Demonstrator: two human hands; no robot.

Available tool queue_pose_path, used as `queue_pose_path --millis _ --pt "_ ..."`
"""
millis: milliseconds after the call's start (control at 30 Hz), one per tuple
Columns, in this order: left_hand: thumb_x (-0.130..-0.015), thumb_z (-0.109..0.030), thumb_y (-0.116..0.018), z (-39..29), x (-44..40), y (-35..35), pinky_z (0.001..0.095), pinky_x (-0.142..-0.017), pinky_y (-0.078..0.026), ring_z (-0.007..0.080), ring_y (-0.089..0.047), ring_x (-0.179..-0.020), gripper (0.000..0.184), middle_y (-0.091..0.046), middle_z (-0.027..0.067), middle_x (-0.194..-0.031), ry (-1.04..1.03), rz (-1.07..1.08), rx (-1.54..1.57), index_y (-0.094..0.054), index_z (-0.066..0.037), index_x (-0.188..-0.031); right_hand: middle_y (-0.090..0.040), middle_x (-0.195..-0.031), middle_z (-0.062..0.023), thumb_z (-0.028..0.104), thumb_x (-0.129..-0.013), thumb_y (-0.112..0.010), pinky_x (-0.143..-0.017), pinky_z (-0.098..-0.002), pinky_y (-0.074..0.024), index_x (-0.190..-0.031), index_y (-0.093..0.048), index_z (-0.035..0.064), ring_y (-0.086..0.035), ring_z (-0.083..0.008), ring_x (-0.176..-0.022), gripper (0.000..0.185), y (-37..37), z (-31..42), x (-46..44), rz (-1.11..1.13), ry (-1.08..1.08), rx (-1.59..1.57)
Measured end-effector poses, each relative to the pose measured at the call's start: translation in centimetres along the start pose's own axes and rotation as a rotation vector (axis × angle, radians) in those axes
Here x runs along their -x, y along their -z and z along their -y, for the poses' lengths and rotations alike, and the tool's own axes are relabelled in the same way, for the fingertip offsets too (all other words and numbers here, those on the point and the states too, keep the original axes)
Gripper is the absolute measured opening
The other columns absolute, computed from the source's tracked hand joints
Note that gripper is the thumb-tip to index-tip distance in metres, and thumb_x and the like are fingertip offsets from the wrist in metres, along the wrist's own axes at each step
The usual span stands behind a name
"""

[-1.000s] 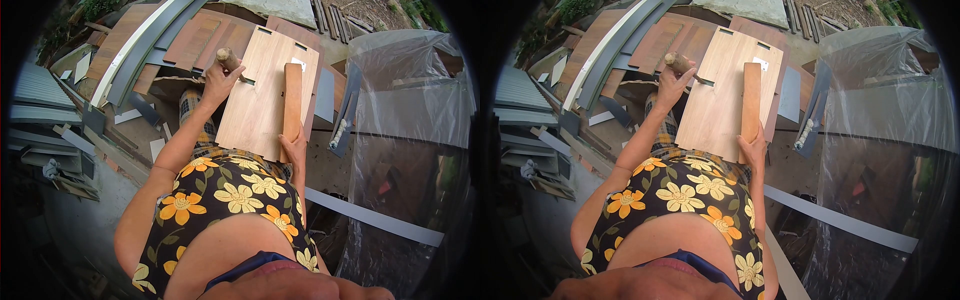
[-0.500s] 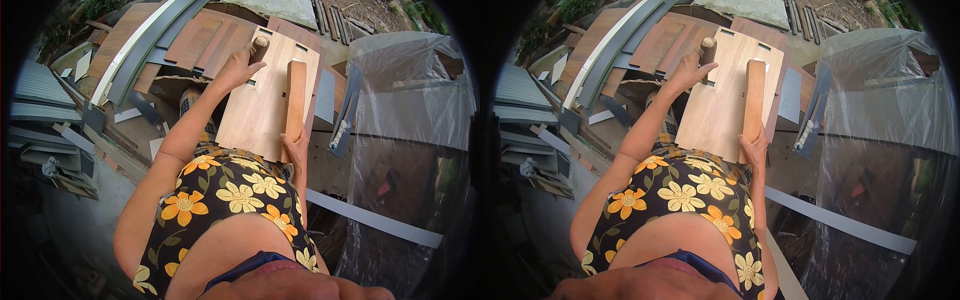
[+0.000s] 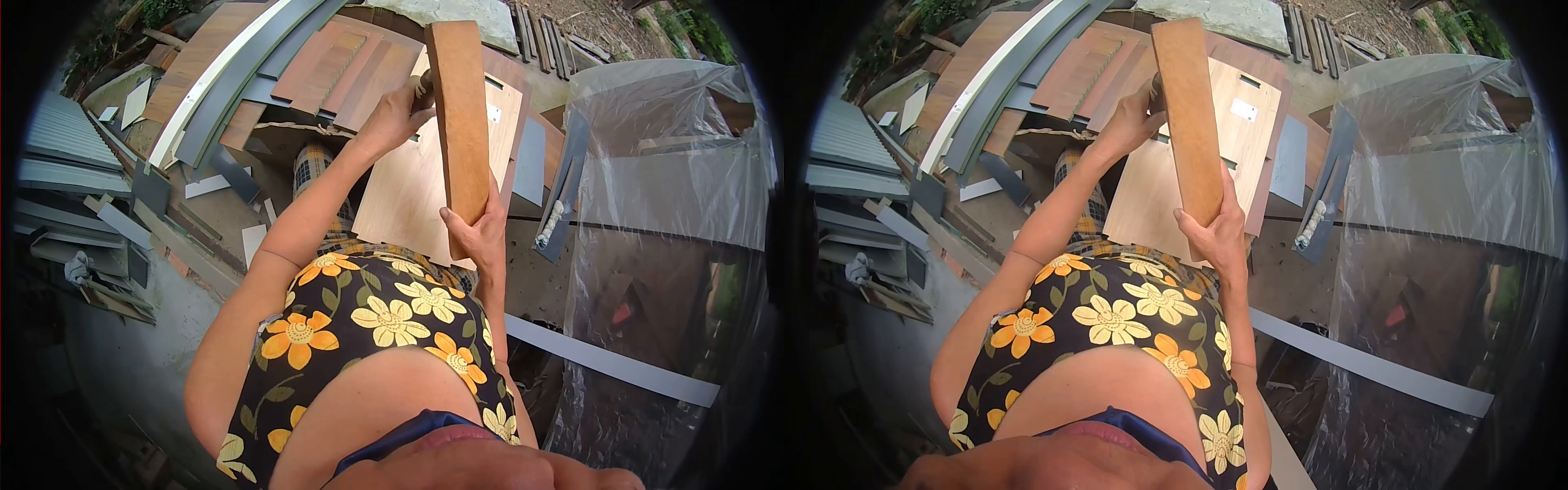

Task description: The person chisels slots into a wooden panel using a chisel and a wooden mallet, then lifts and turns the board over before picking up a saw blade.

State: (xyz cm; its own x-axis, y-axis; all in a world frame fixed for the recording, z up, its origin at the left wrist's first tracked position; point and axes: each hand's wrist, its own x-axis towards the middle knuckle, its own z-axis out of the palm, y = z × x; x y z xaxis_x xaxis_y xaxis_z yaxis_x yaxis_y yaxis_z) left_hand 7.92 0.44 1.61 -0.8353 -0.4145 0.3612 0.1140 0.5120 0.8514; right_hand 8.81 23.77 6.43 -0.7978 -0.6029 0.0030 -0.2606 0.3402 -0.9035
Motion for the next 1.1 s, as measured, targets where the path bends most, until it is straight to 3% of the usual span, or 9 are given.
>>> queue_pose_path --millis 133,333,433,567,667,900,967,1100 --pt "-0.083 -0.008 -0.070 -0.6 0.5 0.3 0.0373 -0.067 -0.052 0.0277 -0.066 -0.074 0.026 -0.065 0.0194 -0.083 -0.027 -0.044 0.024 -0.053 0.005 -0.099 -0.062 -0.119 -0.0183 0.013 -0.066 -0.074 -0.092 -0.0367 -0.0484 -0.145 -0.036 0.0052 -0.062 -0.0262 -0.105 0.088 0.1 0.5 0.4 -0.002 0.008 0.015" --pt "-0.083 -0.013 -0.073 -0.2 0.8 0.0 0.0370 -0.067 -0.051 0.0283 -0.064 -0.071 0.031 -0.062 0.0178 -0.079 -0.050 -0.114 0.068 -0.053 0.002 -0.102 -0.062 -0.120 -0.0188 0.012 -0.065 -0.074 -0.093 -0.0366 -0.0485 -0.144 -0.036 0.0028 -0.062 -0.0262 -0.106 0.088 0.4 0.3 1.4 -0.003 0.002 0.004" --pt "-0.084 -0.017 -0.073 0.6 0.4 0.8 0.0358 -0.072 -0.056 0.0223 -0.067 -0.078 0.039 -0.064 0.0151 -0.083 0.004 -0.091 -0.066 -0.053 0.006 -0.109 -0.061 -0.121 -0.0195 0.012 -0.065 -0.074 -0.094 -0.0366 -0.0482 -0.144 -0.036 0.0016 -0.062 -0.0259 -0.107 0.089 0.9 0.3 1.5 -0.024 -0.020 -0.010" --pt "-0.084 -0.020 -0.073 0.0 0.4 1.2 0.0362 -0.073 -0.057 0.0243 -0.068 -0.079 0.041 -0.066 0.0165 -0.086 -0.026 -0.081 -0.087 -0.054 0.006 -0.110 -0.060 -0.121 -0.0197 0.013 -0.065 -0.074 -0.094 -0.0364 -0.0477 -0.144 -0.035 -0.0001 -0.061 -0.0254 -0.107 0.089 1.1 0.5 1.5 -0.038 -0.005 -0.053" --pt "-0.082 -0.019 -0.075 0.7 0.8 0.4 0.0397 -0.065 -0.050 0.0337 -0.062 -0.071 0.039 -0.062 0.0203 -0.080 -0.054 -0.107 0.000 -0.053 0.002 -0.106 -0.060 -0.121 -0.0191 0.014 -0.064 -0.074 -0.094 -0.0362 -0.0469 -0.144 -0.035 -0.0008 -0.061 -0.0250 -0.106 0.090 1.1 1.3 1.5 -0.034 0.048 -0.069" --pt "-0.082 -0.015 -0.074 1.2 0.6 0.4 0.0382 -0.065 -0.050 0.0286 -0.062 -0.069 0.038 -0.062 0.0173 -0.080 -0.068 -0.098 0.016 -0.053 0.003 -0.109 -0.060 -0.120 -0.0179 0.014 -0.064 -0.074 -0.094 -0.0360 -0.0459 -0.143 -0.036 -0.0010 -0.060 -0.0245 -0.106 0.090 0.6 1.6 0.5 0.000 0.110 -0.061" --pt "-0.082 -0.013 -0.074 0.9 0.7 0.3 0.0372 -0.065 -0.050 0.0264 -0.061 -0.068 0.036 -0.062 0.0155 -0.079 -0.044 -0.089 0.073 -0.054 0.003 -0.109 -0.061 -0.121 -0.0182 0.014 -0.064 -0.074 -0.095 -0.0362 -0.0458 -0.143 -0.037 -0.0010 -0.060 -0.0244 -0.107 0.088 0.0 0.5 -0.2 0.035 0.039 -0.058" --pt "-0.082 -0.011 -0.074 1.0 1.1 0.1 0.0355 -0.065 -0.050 0.0247 -0.060 -0.066 0.034 -0.061 0.0135 -0.076 -0.044 -0.181 0.096 -0.055 0.002 -0.107 -0.061 -0.122 -0.0186 0.013 -0.065 -0.074 -0.096 -0.0364 -0.0462 -0.143 -0.038 0.0000 -0.060 -0.0246 -0.109 0.086 -0.7 0.6 0.1 0.017 0.047 -0.038"
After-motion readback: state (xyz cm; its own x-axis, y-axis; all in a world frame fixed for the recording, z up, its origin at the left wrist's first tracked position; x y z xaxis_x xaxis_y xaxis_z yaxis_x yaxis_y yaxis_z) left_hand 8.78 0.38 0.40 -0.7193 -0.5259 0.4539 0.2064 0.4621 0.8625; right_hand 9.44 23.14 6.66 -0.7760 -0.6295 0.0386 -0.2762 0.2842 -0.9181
